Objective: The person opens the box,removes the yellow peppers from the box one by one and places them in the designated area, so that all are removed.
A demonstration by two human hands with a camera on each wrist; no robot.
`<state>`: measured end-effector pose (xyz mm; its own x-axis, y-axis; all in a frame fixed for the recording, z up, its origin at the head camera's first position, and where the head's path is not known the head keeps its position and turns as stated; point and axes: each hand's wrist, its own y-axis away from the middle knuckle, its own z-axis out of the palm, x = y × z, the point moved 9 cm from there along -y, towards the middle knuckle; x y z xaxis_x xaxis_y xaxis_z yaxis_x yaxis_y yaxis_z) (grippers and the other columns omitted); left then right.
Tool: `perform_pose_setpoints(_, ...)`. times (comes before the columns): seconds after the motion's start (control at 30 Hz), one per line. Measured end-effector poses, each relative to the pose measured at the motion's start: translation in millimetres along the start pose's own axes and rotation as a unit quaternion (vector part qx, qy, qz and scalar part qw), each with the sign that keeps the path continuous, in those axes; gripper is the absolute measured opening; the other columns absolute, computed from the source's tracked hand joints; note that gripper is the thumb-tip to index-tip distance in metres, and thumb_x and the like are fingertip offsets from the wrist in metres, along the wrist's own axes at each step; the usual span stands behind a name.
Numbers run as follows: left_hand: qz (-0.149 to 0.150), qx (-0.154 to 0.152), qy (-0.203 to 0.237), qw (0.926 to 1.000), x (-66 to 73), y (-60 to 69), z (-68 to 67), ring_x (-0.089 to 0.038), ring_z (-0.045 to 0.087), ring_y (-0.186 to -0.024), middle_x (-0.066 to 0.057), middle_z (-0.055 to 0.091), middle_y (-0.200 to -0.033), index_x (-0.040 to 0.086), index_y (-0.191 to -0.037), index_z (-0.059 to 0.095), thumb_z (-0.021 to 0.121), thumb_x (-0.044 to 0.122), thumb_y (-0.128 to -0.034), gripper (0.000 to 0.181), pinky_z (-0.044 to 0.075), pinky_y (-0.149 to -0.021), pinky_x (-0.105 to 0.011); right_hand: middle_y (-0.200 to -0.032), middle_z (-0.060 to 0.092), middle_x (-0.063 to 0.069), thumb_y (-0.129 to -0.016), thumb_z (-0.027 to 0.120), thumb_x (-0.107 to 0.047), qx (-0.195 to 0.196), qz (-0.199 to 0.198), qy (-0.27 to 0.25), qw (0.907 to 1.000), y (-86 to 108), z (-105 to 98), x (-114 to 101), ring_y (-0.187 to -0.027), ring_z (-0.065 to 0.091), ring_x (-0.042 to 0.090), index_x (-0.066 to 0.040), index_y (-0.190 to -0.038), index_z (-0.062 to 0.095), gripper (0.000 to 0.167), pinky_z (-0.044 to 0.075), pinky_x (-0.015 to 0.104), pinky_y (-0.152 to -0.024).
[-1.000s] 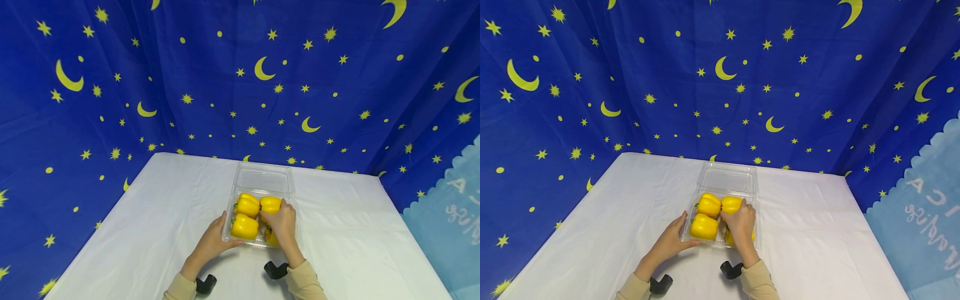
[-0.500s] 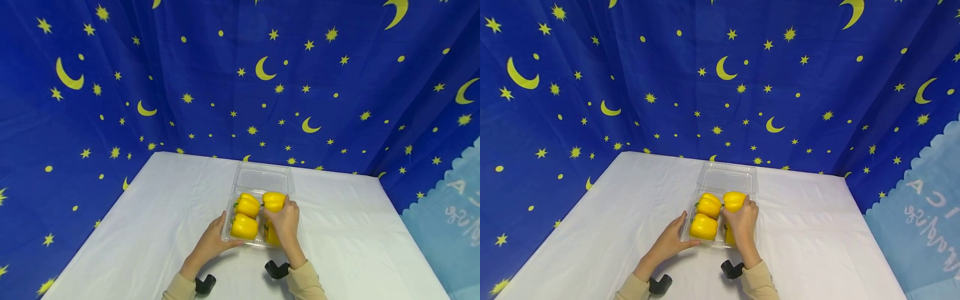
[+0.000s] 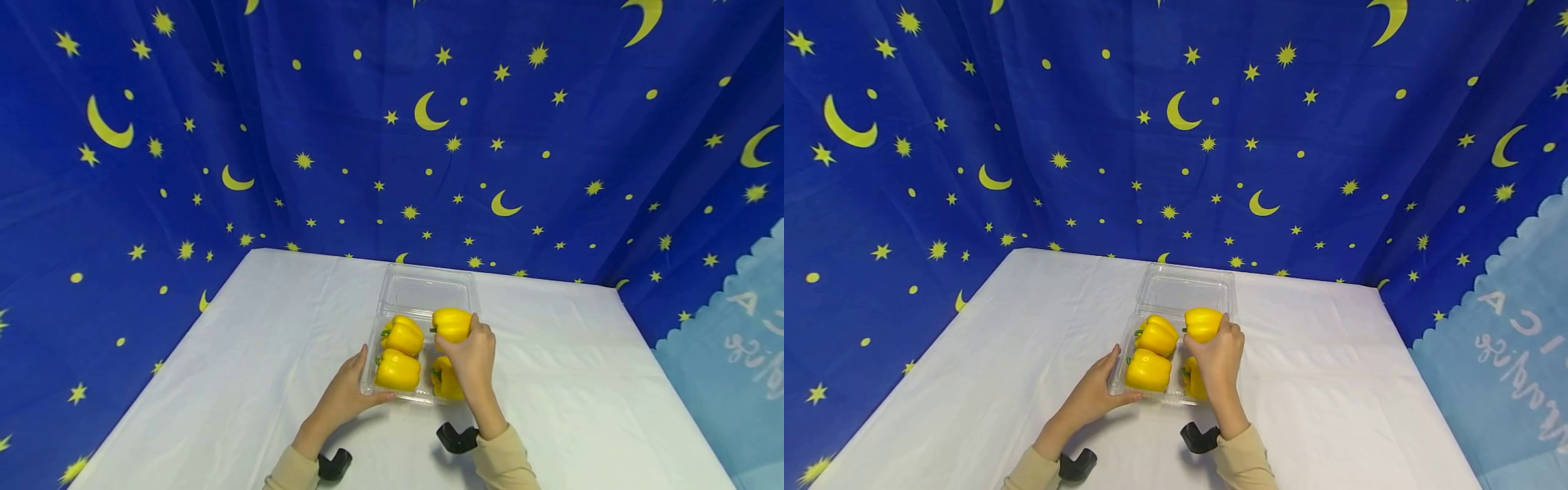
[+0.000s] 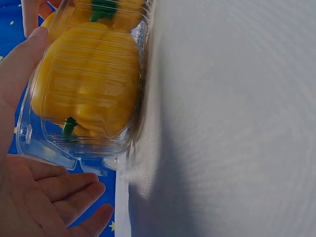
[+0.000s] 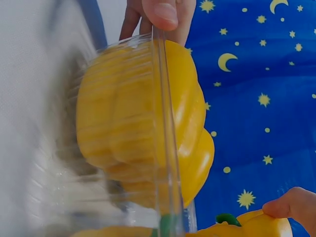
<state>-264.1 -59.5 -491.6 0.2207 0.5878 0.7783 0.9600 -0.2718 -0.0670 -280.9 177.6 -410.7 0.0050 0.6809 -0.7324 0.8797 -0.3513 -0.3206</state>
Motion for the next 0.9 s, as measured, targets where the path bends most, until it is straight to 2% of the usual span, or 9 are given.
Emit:
perform_pose_setpoints(0.47,-0.005,0.006,-0.003,1.0000,-2.3,3.1,1.4,-0.044,0.036,-0.136,-0.028,0.036,-0.147,-0.006,-0.148,0.023,0.078,0.053,-0.0699,0.113,0.033,-0.111,-0.057,-0.115,0.057,0.039,-0.067,0.080,-0.023,0.002,-0.009,0.006,0.9999,-7.4,-14.6,-0.6,-0.106,0.054,0.047,0.021,-0.130,0.043,0.085,0.048,0.053,-0.095)
perform_pose_setpoints(0.9,-0.006,-0.001,-0.009,0.9999,-1.7,0.4,0.2,-0.043,0.036,-0.137,-0.027,0.036,-0.148,-0.005,-0.148,0.023,0.078,0.055,-0.0696,0.113,0.033,-0.112,-0.056,-0.113,0.057,0.040,-0.066,0.081,-0.020,0.037,-0.008,0.009,0.9992,-12.5,-32.9,8.6,-0.104,0.053,0.048,0.023,-0.127,0.045,0.082,0.046,0.054,-0.094)
